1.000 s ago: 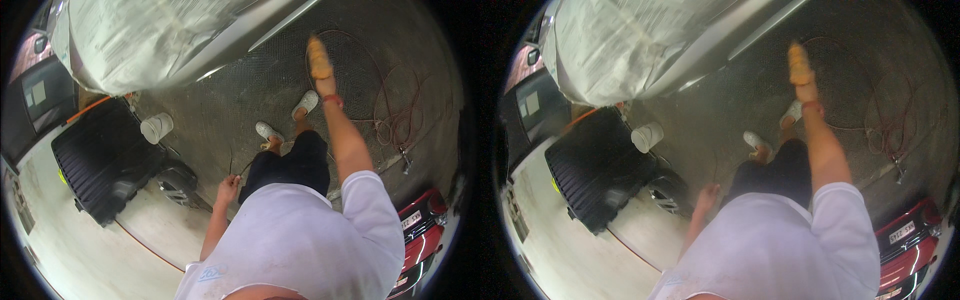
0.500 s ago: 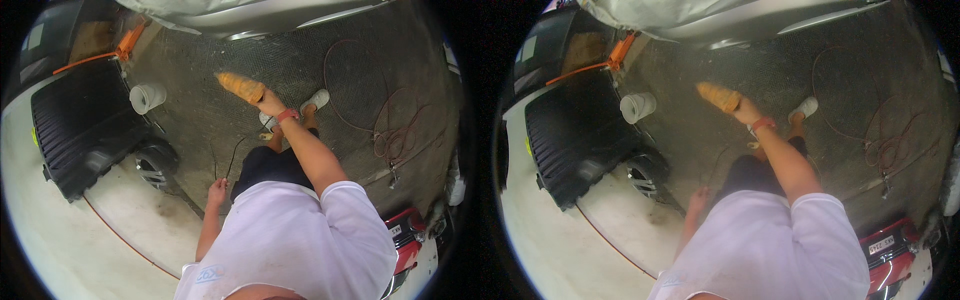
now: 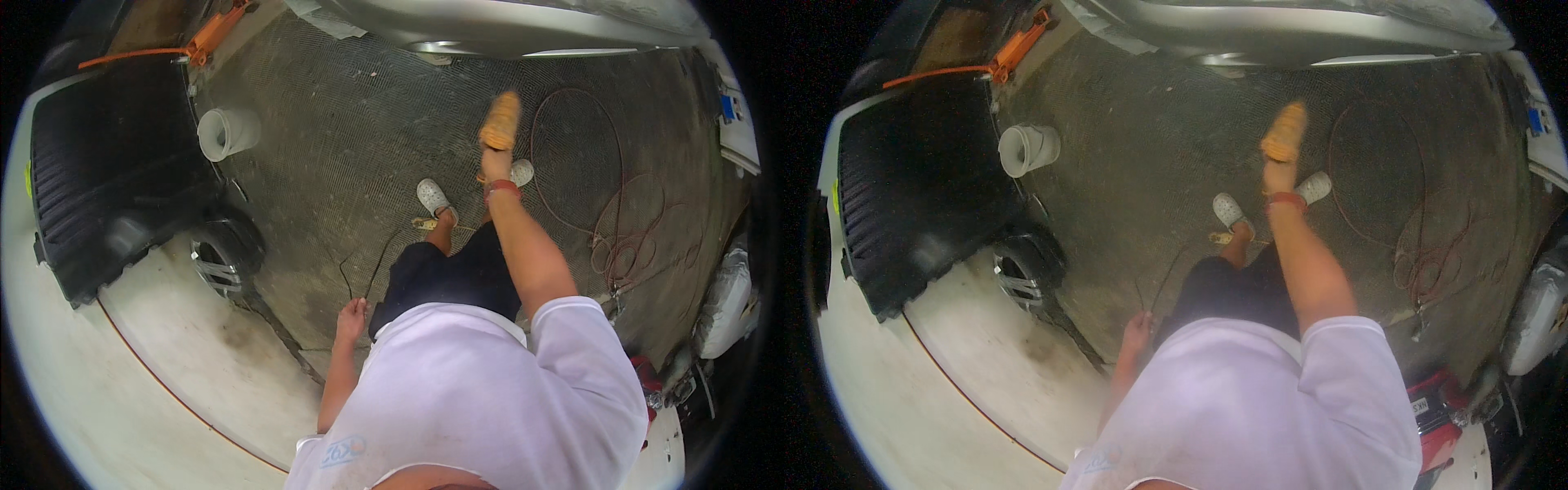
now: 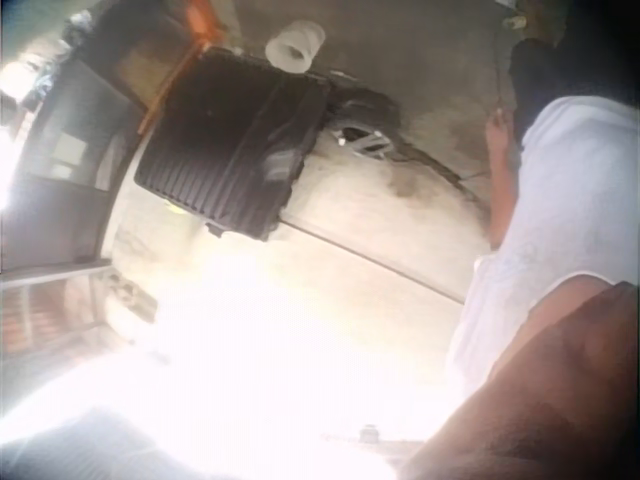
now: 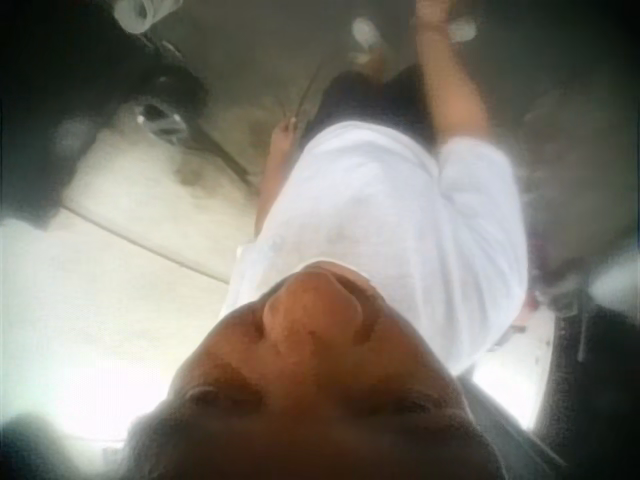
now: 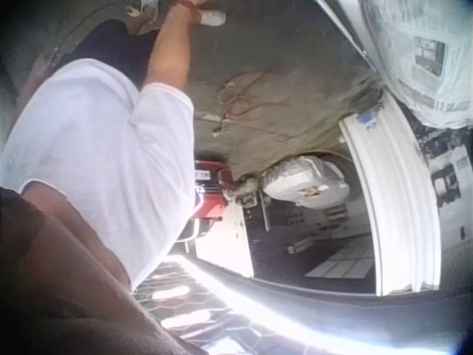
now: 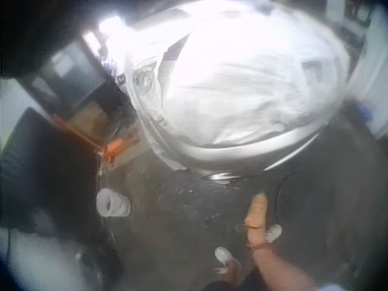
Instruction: The person uses a heat gun to warm the surface of a silver car bumper that is partially covered with newspaper. After heating, the person wipes the bumper with a wet cloth, then inspects the surface by hand.
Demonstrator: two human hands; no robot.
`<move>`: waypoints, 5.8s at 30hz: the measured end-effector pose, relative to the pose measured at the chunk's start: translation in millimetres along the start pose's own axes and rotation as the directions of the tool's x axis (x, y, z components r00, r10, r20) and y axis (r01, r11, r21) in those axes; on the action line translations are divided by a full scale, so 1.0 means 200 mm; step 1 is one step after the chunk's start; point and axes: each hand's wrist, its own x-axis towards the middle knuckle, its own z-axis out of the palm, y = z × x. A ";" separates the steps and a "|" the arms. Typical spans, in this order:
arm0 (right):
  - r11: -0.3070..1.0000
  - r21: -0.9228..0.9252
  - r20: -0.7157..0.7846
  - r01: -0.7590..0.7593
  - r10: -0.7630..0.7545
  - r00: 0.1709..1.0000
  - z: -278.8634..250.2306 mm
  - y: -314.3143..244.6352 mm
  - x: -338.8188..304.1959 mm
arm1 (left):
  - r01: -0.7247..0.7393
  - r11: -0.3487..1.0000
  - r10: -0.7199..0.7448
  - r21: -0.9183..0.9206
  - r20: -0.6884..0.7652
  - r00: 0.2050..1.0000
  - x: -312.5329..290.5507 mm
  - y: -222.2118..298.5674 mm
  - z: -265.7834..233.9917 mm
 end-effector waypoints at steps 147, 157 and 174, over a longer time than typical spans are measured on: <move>0.524 -0.828 -0.041 -0.201 0.301 0.953 -1.17 -1.11 -1.17 | 0.321 0.127 0.209 -0.938 0.342 0.916 2.12 1.93 -1.19; 0.582 -0.768 -0.058 -0.268 0.353 0.934 -1.32 -1.08 -1.16 | 0.244 0.478 0.016 -0.844 0.285 0.958 2.18 1.75 -0.51; 0.353 -0.934 0.050 -0.059 0.292 0.955 -0.88 -1.37 -1.16 | -0.577 0.647 0.548 -0.498 -0.223 0.806 1.81 1.76 -0.76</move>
